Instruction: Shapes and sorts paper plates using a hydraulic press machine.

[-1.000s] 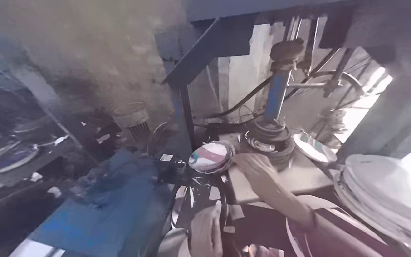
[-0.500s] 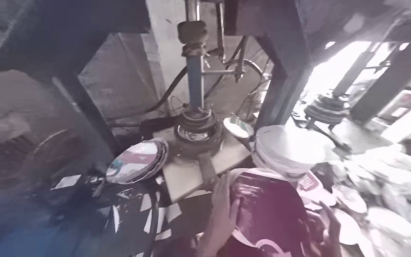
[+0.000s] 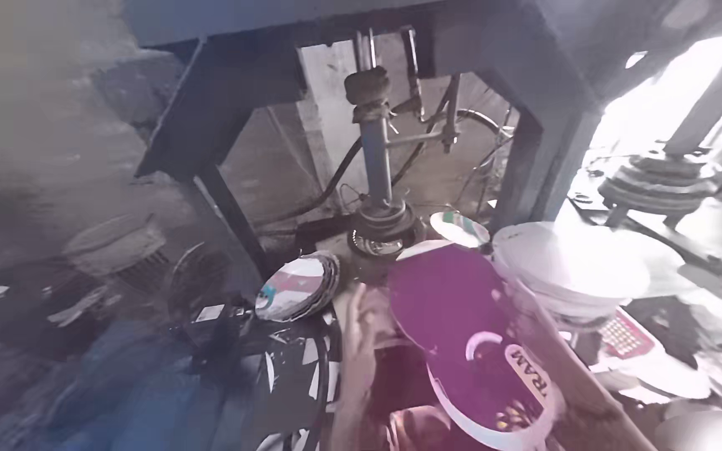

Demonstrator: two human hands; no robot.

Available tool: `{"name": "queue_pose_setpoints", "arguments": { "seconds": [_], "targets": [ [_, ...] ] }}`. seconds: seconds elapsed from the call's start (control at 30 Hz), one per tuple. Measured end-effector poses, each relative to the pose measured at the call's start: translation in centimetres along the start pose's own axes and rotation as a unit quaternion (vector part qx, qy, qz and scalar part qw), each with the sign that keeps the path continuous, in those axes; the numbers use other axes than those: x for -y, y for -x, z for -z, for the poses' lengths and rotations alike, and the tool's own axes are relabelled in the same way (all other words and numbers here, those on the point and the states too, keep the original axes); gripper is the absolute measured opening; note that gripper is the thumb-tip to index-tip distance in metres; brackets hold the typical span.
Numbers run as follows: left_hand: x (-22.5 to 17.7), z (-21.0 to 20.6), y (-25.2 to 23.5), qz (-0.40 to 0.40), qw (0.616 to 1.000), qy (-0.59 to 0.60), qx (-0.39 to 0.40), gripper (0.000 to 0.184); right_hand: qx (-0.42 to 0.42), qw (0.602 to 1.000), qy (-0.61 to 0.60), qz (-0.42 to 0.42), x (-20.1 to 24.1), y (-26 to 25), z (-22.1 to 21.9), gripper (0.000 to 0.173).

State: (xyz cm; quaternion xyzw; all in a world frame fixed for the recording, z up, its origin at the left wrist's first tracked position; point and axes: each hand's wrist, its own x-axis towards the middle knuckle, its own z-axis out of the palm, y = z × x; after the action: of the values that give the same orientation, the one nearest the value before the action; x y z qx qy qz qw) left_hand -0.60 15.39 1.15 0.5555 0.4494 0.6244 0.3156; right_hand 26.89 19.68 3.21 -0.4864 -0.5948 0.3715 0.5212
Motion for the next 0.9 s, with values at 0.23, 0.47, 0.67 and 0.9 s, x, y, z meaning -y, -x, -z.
{"name": "queue_pose_setpoints", "arguments": {
  "seconds": [0.23, 0.47, 0.67, 0.9],
  "targets": [
    [-0.6, 18.3, -4.6, -0.079, 0.786, -0.500, -0.354, 0.033, 0.040, 0.997, 0.031, -0.065, -1.2, -12.9, -6.2, 0.038],
    [2.3, 27.8, -8.6, 0.162, 0.737, -0.585, -0.297, 0.023, 0.083, 0.937, 0.340, -0.011, 1.6, -18.8, -9.7, 0.040],
    [1.9, 26.0, -0.7, 0.141, 0.765, -0.522, -0.350, 0.034, 0.012, 0.896, 0.443, 0.040, 4.2, -11.8, -8.6, 0.040],
    [1.1, 24.7, 1.1, 0.124, 0.790, -0.446, -0.403, 0.034, 0.364, 0.878, 0.311, 0.003, 6.9, -6.1, -20.3, 0.062]
  ]
}}
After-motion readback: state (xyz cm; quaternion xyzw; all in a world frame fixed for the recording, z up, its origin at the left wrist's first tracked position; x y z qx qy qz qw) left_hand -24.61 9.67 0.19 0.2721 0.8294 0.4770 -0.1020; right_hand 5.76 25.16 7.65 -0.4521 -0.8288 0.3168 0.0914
